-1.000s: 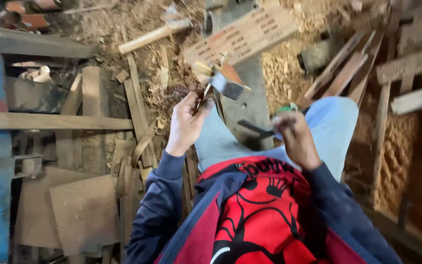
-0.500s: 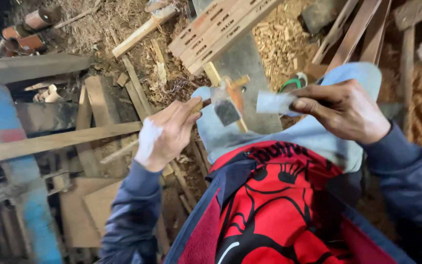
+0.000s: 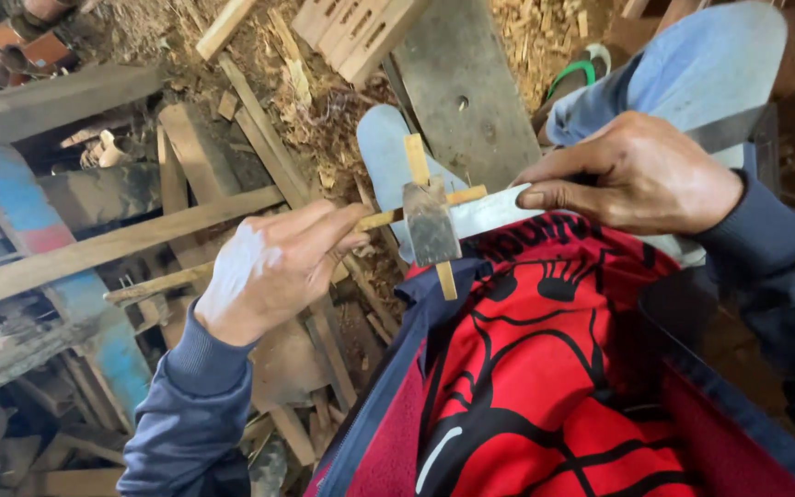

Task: The person sits on the floor in a workshop and uses a chisel and mallet to carve a rectangular piece of wood. They repeatedly strike the chisel to remove wood shavings, occasionally pausing to inspect the work or adjust the wood's position.

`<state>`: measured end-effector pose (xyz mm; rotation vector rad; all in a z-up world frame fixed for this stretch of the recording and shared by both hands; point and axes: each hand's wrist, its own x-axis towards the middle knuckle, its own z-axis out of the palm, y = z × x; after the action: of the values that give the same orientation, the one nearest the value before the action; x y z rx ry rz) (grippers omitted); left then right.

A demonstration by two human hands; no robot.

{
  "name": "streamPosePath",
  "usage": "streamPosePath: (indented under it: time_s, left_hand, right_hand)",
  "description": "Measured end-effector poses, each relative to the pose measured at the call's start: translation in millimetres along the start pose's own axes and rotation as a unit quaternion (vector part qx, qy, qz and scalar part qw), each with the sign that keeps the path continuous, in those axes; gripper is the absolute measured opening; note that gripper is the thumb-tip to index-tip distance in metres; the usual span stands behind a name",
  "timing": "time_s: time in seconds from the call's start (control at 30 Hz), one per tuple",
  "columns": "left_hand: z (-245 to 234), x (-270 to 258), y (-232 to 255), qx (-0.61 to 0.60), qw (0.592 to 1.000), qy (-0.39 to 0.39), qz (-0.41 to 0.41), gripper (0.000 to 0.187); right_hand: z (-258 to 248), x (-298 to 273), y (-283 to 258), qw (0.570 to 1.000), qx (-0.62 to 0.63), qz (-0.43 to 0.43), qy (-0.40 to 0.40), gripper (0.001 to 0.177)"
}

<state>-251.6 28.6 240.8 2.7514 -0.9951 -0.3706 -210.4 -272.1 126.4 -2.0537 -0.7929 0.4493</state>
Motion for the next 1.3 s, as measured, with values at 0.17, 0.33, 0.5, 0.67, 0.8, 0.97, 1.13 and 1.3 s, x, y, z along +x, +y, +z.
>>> streamPosePath:
  time_s: [0.17, 0.33, 0.5, 0.67, 0.8, 0.97, 1.13, 1.3]
  left_hand:
    - [4.8, 5.5, -2.3, -0.004, 1.0, -0.003, 0.01, 0.012]
    - [7.3, 7.9, -4.1, -0.03, 0.999, -0.009, 0.007, 0.015]
    - [8.4, 9.8, -3.3, -0.027, 1.0, -0.011, 0.006, 0.013]
    - [39.1, 23.9, 9.4, -0.083, 0.995, 0.0, -0.06, 0.018]
    - [143.1, 12.5, -26.8, -0.389, 0.915, 0.103, -0.019, 0.061]
    - [163.3, 58.7, -56.6, -0.633, 0.646, 0.406, 0.128, 0.096]
    - [128.8, 102.9, -40.4, -0.617, 0.512, 0.587, 0.111, 0.057]
    - [177.4, 111.7, -54.6, -0.159, 0.55, 0.818, 0.054, 0.024]
  right_hand:
    - [0.6, 0.3, 3.5, 1.0, -0.008, 0.01, -0.019, 0.027]
    - [2.4, -0.4, 6.2, 0.999, -0.011, 0.032, -0.025, 0.028]
    - [2.6, 0.0, 5.2, 0.999, -0.032, 0.001, -0.011, 0.027]
    - [5.9, 2.1, 2.5, 0.998, -0.052, 0.022, -0.011, 0.024]
    - [-12.2, -8.4, 8.5, 0.995, 0.061, 0.073, 0.036, 0.009]
    - [-37.5, -60.4, 34.8, 0.952, 0.123, 0.229, 0.165, 0.017]
    - [-36.2, -65.3, 12.9, 0.939, 0.093, 0.275, 0.185, 0.016]
    - [-10.1, -81.9, 32.8, 0.91, 0.187, 0.275, 0.247, 0.017]
